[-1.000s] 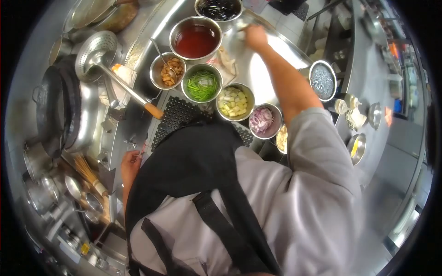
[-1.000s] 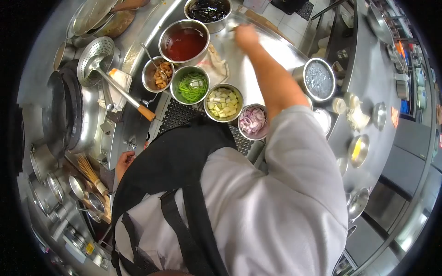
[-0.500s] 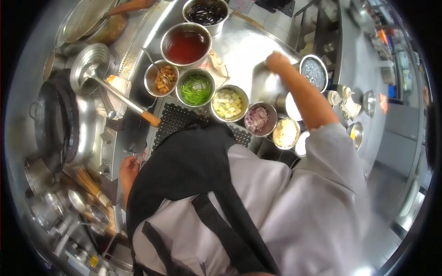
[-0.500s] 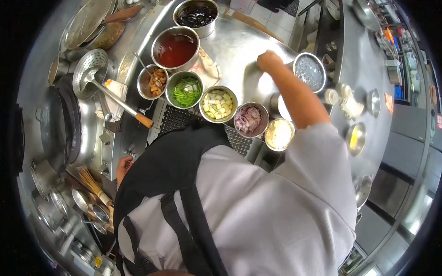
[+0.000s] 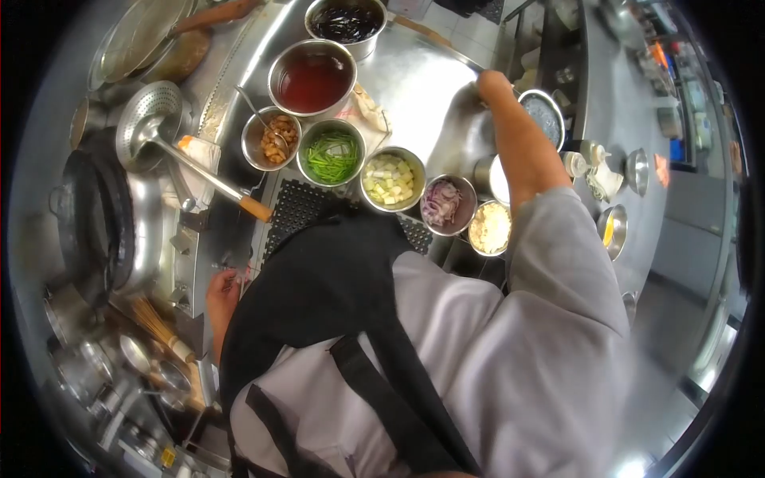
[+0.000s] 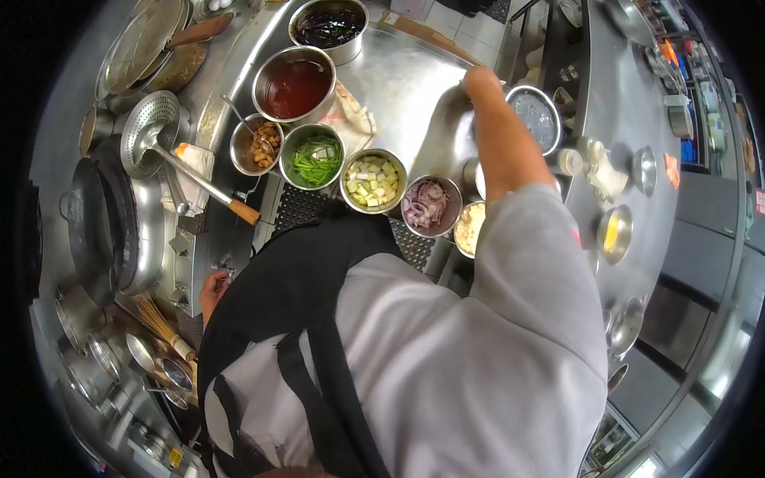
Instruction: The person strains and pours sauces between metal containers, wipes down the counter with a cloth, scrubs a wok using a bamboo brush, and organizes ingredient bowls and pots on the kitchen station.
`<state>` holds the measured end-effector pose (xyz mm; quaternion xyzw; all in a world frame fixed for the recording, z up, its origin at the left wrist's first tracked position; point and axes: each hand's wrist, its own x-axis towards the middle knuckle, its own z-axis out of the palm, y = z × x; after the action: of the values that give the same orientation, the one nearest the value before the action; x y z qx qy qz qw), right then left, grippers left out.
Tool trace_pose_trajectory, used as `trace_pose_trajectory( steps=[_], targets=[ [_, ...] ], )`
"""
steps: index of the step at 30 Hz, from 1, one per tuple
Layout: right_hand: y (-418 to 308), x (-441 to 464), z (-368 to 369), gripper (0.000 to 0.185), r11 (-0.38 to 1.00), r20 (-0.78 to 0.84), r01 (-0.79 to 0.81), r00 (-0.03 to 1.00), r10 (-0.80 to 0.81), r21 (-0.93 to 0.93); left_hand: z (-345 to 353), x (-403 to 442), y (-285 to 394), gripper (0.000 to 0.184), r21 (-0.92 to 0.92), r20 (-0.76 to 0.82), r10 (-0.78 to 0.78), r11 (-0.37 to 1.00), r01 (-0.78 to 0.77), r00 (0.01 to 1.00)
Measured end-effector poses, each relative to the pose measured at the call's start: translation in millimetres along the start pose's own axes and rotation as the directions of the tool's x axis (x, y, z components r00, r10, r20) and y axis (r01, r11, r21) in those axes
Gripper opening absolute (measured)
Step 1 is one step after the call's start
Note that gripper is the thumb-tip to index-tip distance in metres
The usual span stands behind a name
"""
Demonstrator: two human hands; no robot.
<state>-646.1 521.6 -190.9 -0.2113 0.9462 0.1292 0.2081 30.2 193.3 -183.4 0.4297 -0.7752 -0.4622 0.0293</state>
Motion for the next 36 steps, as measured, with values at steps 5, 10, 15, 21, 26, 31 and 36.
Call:
trace_pose_trajectory(
  steps=[5, 10, 15, 21, 26, 31, 36],
  targets=[
    [-109.7, 7.3, 21.0, 0.022, 0.926, -0.184, 0.233, 0.937, -0.296, -0.298, 2.9, -7.9, 15.2, 0.022, 0.098, 0.012, -0.061, 0.993, 0.059, 0.998],
    [-164.1, -71.2, 39.8, 0.022, 0.920, -0.219, 0.392, 0.897, -0.384, -0.009, 8.9, 4.9, 41.4, 0.021, 0.139, 0.086, 0.057, 0.988, -0.069, 0.995],
    [-46.5, -111.2, 50.1, 0.025, 0.978, 0.147, 0.208, 0.968, -0.204, -0.006, 1.0, 28.5, 27.9, 0.018, 0.105, 0.089, 0.210, 0.970, -0.219, 0.974],
    [-97.1, -156.0, 11.8, 0.033, 0.731, -0.317, 0.250, 0.947, -0.048, 0.635, 0.4, 52.2, 63.2, 0.019, 0.056, 0.328, 0.370, 0.911, -0.409, 0.869],
    [-92.6, -301.4, -5.5, 0.043, -0.373, -0.394, 0.413, 0.910, 0.128, 0.831, 10.9, 61.3, 77.6, 0.017, -0.087, 0.468, 0.453, 0.878, -0.470, 0.759],
    [-112.4, -484.2, 78.2, 0.031, -0.141, -0.148, 0.221, 0.904, 0.401, 0.965, 47.7, 60.3, 79.7, 0.016, -0.072, 0.706, 0.414, 0.849, -0.524, 0.574],
    [-112.0, -680.2, 175.7, 0.026, -0.436, 0.189, 0.251, 0.641, 0.743, 0.864, 100.8, 46.1, 94.5, 0.017, -0.172, 0.831, 0.492, 0.673, -0.719, 0.261]
  ],
)
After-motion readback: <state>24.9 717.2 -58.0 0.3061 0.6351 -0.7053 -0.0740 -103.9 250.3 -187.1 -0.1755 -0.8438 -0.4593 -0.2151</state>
